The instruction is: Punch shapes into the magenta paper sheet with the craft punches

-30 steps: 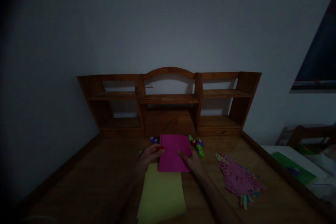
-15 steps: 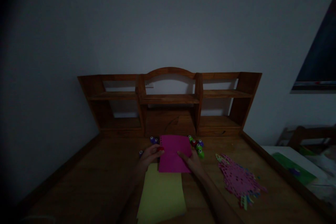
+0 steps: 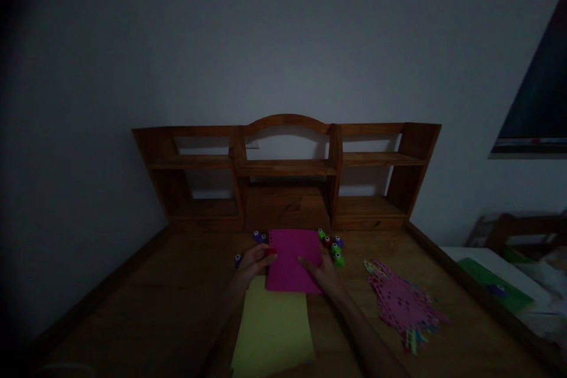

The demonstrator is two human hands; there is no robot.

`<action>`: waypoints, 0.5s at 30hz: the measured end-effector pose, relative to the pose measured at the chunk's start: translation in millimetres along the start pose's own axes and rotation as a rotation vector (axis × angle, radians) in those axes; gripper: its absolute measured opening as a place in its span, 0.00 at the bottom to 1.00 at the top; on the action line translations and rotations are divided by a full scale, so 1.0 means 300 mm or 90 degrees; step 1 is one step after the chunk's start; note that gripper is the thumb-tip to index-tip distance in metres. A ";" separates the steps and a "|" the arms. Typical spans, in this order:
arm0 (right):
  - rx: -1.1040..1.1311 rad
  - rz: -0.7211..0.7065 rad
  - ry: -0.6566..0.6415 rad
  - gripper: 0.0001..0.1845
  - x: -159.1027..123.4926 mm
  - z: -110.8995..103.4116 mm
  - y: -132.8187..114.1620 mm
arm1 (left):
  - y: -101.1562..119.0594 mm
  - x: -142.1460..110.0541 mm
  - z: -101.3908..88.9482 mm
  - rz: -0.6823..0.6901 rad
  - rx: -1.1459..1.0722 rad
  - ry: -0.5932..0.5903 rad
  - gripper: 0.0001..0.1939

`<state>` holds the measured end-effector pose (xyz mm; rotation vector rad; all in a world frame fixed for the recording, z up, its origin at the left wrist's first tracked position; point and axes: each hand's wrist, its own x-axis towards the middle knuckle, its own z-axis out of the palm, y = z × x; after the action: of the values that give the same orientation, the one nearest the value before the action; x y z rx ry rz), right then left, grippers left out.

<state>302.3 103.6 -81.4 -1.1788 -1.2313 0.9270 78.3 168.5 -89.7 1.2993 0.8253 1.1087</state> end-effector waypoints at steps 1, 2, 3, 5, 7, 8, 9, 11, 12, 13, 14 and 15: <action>0.008 0.010 -0.012 0.29 0.001 0.001 0.004 | 0.001 0.000 0.000 0.000 0.001 0.007 0.18; 0.016 0.021 -0.023 0.29 0.002 0.001 0.008 | 0.001 0.001 0.000 0.001 0.002 0.011 0.17; 0.023 0.029 -0.028 0.30 0.002 0.002 0.012 | 0.001 0.001 -0.001 0.002 0.003 0.012 0.17; 0.035 0.033 -0.027 0.32 0.001 0.003 0.015 | 0.001 0.003 -0.004 0.009 0.004 0.008 0.17; 0.052 0.035 -0.034 0.33 0.001 0.003 0.014 | 0.001 0.004 -0.008 0.013 0.002 0.002 0.17; 0.061 0.037 -0.038 0.33 0.002 0.003 0.013 | 0.001 0.005 -0.009 0.013 0.002 0.001 0.17; 0.068 0.040 -0.042 0.33 0.003 0.003 0.012 | 0.001 0.006 -0.011 0.011 0.001 0.002 0.17; 0.075 0.046 -0.043 0.32 0.005 0.002 0.012 | 0.001 0.006 -0.012 0.004 -0.003 0.004 0.17; 0.079 0.047 -0.044 0.32 0.007 0.000 0.013 | 0.001 0.007 -0.013 0.001 -0.006 0.004 0.18; 0.082 0.043 -0.046 0.31 0.008 -0.001 0.015 | 0.001 0.008 -0.014 0.000 -0.009 0.003 0.18; 0.086 0.039 -0.047 0.31 0.008 -0.002 0.016 | 0.000 0.008 -0.014 0.000 -0.012 0.001 0.18; 0.089 0.034 -0.047 0.30 0.008 -0.003 0.018 | -0.001 0.009 -0.015 0.001 -0.014 -0.001 0.18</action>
<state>303.9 106.9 -86.2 -1.0798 -1.1786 1.0869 75.0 172.6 -90.3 1.2832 0.8087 1.1142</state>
